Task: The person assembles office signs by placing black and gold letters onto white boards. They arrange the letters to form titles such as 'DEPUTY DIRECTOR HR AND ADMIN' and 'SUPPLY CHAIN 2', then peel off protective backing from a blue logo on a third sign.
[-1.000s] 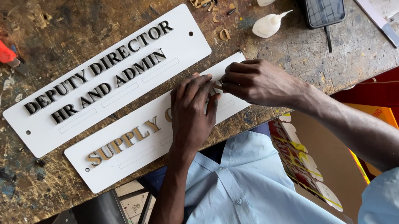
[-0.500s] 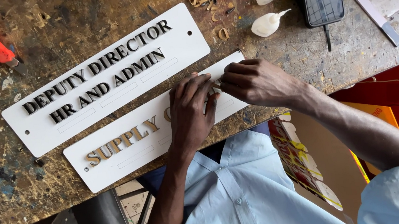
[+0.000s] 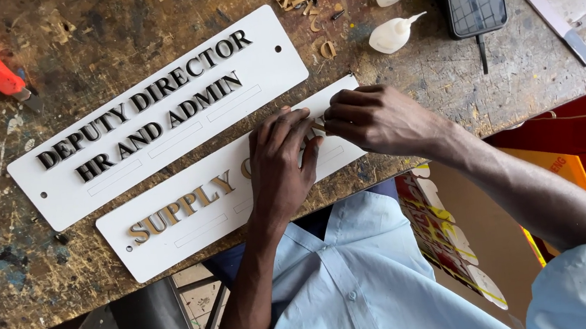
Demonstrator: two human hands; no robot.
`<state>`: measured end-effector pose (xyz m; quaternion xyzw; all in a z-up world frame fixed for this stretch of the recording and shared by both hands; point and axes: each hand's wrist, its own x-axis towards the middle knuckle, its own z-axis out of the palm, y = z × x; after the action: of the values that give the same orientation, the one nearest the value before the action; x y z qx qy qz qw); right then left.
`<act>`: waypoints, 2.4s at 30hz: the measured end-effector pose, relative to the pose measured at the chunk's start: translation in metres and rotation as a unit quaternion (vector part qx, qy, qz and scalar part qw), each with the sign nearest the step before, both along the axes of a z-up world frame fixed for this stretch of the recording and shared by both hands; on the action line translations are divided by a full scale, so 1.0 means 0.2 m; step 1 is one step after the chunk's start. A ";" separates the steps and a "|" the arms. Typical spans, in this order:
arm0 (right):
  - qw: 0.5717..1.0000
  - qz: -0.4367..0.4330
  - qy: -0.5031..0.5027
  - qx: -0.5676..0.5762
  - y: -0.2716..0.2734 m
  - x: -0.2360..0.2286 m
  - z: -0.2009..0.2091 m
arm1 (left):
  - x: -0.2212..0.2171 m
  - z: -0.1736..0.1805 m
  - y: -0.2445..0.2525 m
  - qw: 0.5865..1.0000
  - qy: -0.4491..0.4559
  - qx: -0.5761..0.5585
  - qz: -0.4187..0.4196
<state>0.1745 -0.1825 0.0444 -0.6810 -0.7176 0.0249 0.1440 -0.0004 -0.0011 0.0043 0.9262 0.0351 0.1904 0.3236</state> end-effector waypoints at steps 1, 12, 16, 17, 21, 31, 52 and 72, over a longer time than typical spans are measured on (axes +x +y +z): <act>1.000 0.000 0.001 -0.001 0.01 0.00 0.01 | 0.00 0.00 0.00 1.000 0.001 -0.001 0.000; 0.995 -0.019 -0.091 0.044 0.00 -0.05 0.04 | 0.00 -0.01 0.00 1.000 -0.007 -0.006 -0.001; 0.995 -0.038 -0.055 0.073 0.00 -0.05 0.02 | 0.00 -0.01 0.00 1.000 -0.004 -0.012 -0.004; 0.996 -0.038 -0.045 0.072 0.00 -0.05 0.02 | 0.00 -0.01 0.00 1.000 -0.003 -0.009 -0.004; 0.996 -0.030 -0.048 0.063 0.01 -0.05 0.03 | 0.00 0.01 0.00 1.000 -0.001 -0.014 -0.004; 0.994 -0.047 -0.035 0.094 -0.03 -0.04 -0.04 | 0.00 -0.03 0.00 1.000 -0.009 -0.008 0.000; 0.981 -0.086 0.042 0.172 -0.03 -0.05 -0.19 | 0.05 0.03 -0.05 0.999 0.003 0.025 0.028; 0.920 -0.176 0.235 0.259 -0.03 -0.09 -0.21 | 0.09 -0.01 -0.12 0.993 -0.077 0.047 0.079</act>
<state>0.1568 -0.1880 0.0032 -0.7099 -0.5129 -0.0286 0.4818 0.0166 -0.0254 0.0014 0.9172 0.0747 0.2873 0.2656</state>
